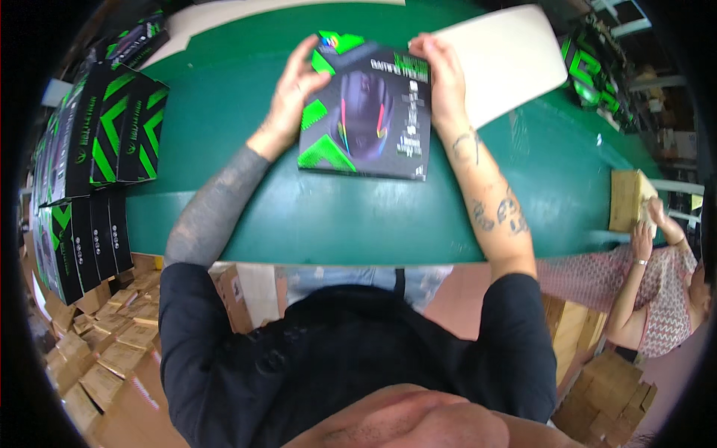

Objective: The person inspects and organizes gaming mouse boxes on a conveyor belt by hand.

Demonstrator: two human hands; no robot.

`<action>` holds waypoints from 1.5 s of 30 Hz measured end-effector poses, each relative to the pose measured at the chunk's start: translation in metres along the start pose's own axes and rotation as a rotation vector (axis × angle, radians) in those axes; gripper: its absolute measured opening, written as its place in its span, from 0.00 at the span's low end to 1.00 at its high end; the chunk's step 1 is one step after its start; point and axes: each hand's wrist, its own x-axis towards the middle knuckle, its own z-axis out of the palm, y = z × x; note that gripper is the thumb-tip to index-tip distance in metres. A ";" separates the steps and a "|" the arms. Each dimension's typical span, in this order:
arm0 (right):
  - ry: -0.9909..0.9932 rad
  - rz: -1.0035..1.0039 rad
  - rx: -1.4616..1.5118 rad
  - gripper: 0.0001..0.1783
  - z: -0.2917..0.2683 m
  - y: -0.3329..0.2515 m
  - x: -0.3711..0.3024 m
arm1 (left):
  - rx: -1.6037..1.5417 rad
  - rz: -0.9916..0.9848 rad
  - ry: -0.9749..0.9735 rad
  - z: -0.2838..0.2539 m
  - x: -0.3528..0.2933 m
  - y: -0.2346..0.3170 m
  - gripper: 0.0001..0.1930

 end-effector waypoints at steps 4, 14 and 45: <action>-0.037 0.269 0.075 0.30 0.009 -0.007 -0.015 | -0.395 0.098 0.148 -0.006 0.006 0.007 0.33; -0.170 0.056 0.006 0.36 0.034 -0.018 -0.036 | 0.833 0.458 0.217 0.009 0.046 0.056 0.16; -0.277 0.455 0.540 0.43 0.016 -0.001 -0.021 | -0.179 0.048 0.625 -0.084 0.082 0.005 0.26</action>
